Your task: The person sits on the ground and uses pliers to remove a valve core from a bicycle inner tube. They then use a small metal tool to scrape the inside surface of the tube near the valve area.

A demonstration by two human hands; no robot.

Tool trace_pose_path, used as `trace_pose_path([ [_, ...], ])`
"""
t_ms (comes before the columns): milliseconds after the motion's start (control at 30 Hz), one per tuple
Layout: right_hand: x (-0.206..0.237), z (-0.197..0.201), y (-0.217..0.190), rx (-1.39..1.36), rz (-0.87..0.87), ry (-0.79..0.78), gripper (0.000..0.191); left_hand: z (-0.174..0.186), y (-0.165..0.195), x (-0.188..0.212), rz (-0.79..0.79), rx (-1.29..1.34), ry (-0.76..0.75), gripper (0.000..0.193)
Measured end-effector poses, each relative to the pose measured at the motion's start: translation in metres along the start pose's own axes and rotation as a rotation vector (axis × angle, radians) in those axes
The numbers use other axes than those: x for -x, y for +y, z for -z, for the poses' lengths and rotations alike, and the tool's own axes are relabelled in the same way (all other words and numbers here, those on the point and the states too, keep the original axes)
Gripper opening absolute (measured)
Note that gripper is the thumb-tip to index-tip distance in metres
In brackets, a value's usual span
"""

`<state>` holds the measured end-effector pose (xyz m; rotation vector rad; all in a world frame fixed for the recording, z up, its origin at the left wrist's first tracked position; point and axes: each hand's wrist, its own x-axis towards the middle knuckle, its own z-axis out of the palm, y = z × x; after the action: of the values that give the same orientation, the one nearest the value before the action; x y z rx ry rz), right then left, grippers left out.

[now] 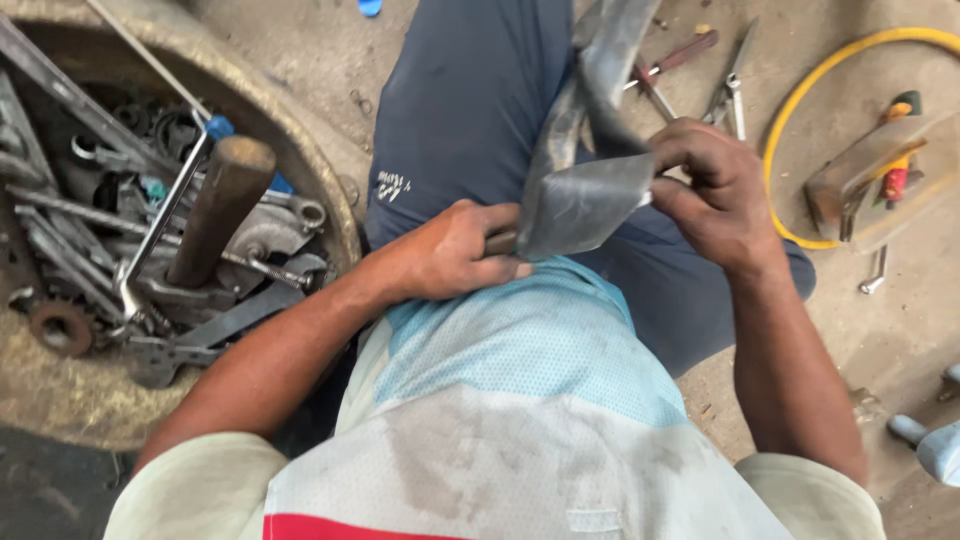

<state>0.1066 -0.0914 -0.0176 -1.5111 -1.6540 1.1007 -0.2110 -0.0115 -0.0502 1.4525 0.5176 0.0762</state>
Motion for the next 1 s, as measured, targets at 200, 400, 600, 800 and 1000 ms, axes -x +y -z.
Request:
trace_pose_path([
  [200,-0.005,-0.032,0.008,-0.053,-0.126,0.108,0.021,-0.001,-0.007,0.002,0.004,0.083,0.013,0.05],
  [400,0.002,-0.088,0.04,-0.552,-0.363,0.204,0.019,-0.002,-0.009,0.006,-0.125,0.277,-0.007,0.06],
  [600,0.003,0.023,0.014,0.352,0.026,0.011,0.013,-0.001,-0.012,0.005,0.069,0.163,-0.015,0.064],
  [800,-0.054,0.038,-0.135,1.134,0.326,-0.234,0.018,-0.005,-0.02,0.001,-0.028,0.112,-0.011,0.062],
  [1000,-0.045,0.044,-0.121,1.483,0.387,-0.403,0.008,-0.004,-0.017,0.003,0.048,0.093,-0.006,0.06],
])
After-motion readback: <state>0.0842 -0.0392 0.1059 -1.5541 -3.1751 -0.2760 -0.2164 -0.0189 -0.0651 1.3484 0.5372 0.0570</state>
